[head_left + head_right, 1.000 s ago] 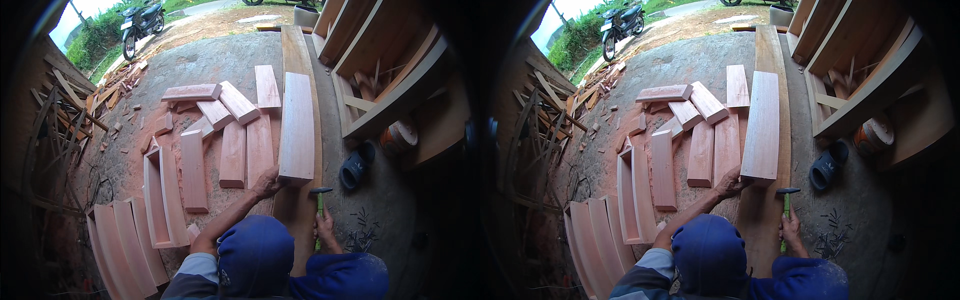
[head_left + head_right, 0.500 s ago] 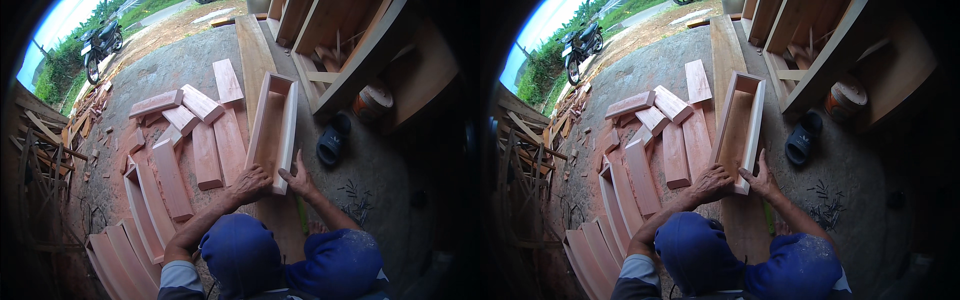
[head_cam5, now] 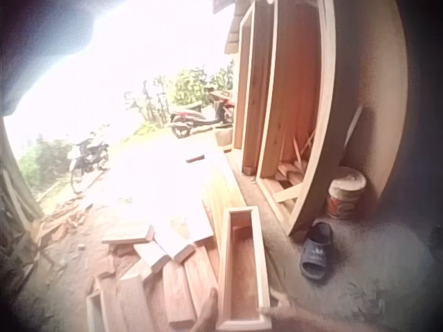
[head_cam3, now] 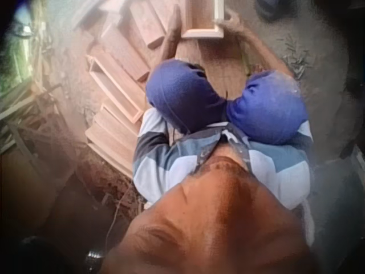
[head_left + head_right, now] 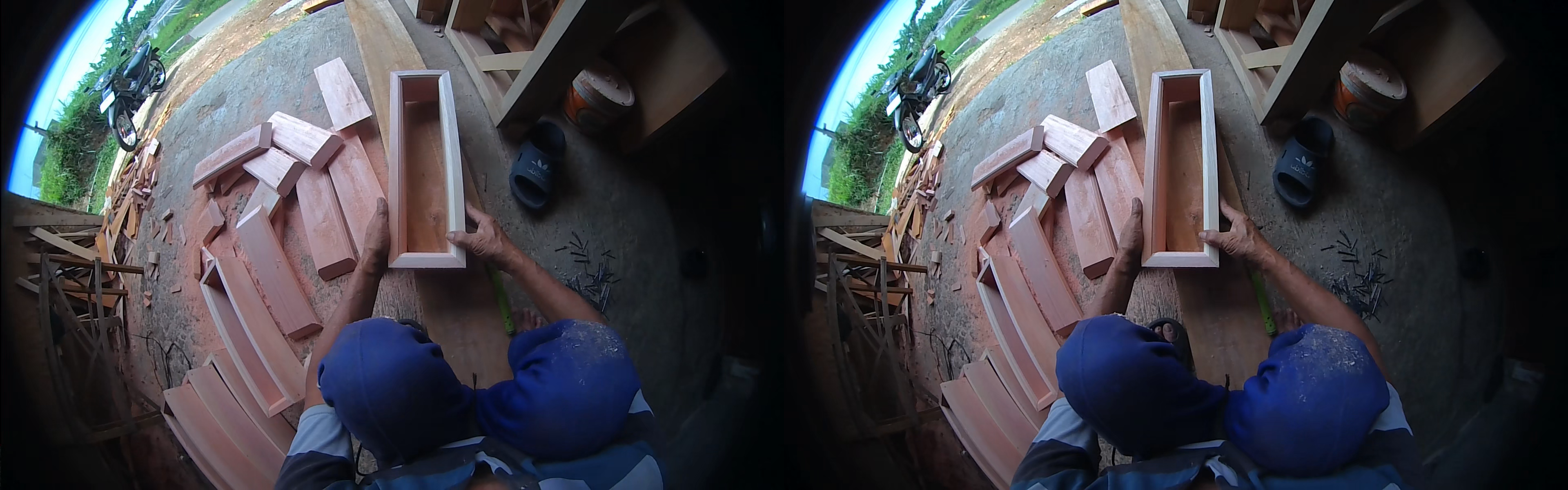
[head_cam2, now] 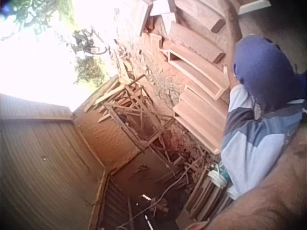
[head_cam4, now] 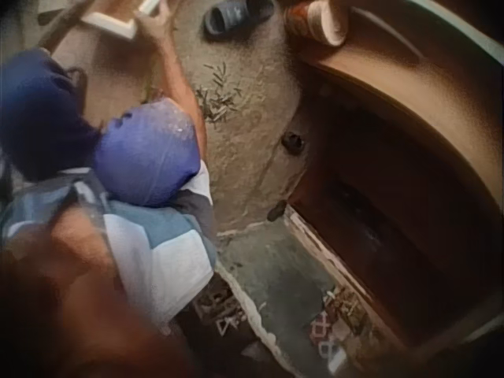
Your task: The person assembles small wooden boxes by aligning pre-cut planks and hammering nails to join the corners. They repeatedly pick up planks, position them into rectangular frames, and drive nails with a hammer to secure the joints.
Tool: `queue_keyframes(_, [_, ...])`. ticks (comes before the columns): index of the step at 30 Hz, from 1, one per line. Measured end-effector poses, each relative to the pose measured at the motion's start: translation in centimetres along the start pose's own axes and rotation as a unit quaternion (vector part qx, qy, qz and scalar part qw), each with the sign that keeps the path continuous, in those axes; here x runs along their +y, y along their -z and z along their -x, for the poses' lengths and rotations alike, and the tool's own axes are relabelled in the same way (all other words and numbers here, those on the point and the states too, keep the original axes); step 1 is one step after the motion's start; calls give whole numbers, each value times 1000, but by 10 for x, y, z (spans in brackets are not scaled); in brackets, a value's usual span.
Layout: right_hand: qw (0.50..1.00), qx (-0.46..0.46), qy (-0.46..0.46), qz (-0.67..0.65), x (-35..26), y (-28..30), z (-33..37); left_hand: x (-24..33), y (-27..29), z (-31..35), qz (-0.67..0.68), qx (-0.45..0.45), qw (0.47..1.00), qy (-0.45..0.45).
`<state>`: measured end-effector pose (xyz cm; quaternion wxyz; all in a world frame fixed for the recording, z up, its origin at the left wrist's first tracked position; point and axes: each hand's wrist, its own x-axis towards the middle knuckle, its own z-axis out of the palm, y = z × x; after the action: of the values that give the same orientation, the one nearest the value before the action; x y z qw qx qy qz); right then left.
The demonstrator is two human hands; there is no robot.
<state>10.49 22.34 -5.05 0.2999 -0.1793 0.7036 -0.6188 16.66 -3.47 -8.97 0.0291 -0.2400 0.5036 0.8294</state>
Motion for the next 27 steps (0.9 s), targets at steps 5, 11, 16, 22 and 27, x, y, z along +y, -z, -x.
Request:
queue_keyframes(5, [998,-15,-14,-60,0,1,-1,5,38,-11,-41,-23,996,78])
queue_keyframes(11, [996,-11,-24,-81,19,26,4,-13,10,-11,54,-91,990,97])
queue_keyframes(16, [996,38,33,-75,32,28,-1,2,-41,16,89,-26,995,21])
queue_keyframes(22, [973,223,33,48,48,69,54,39,-38,9,-154,28,984,-81])
queue_keyframes(27, [889,395,-85,216,89,156,158,42,-28,-1,-139,19,987,-74])
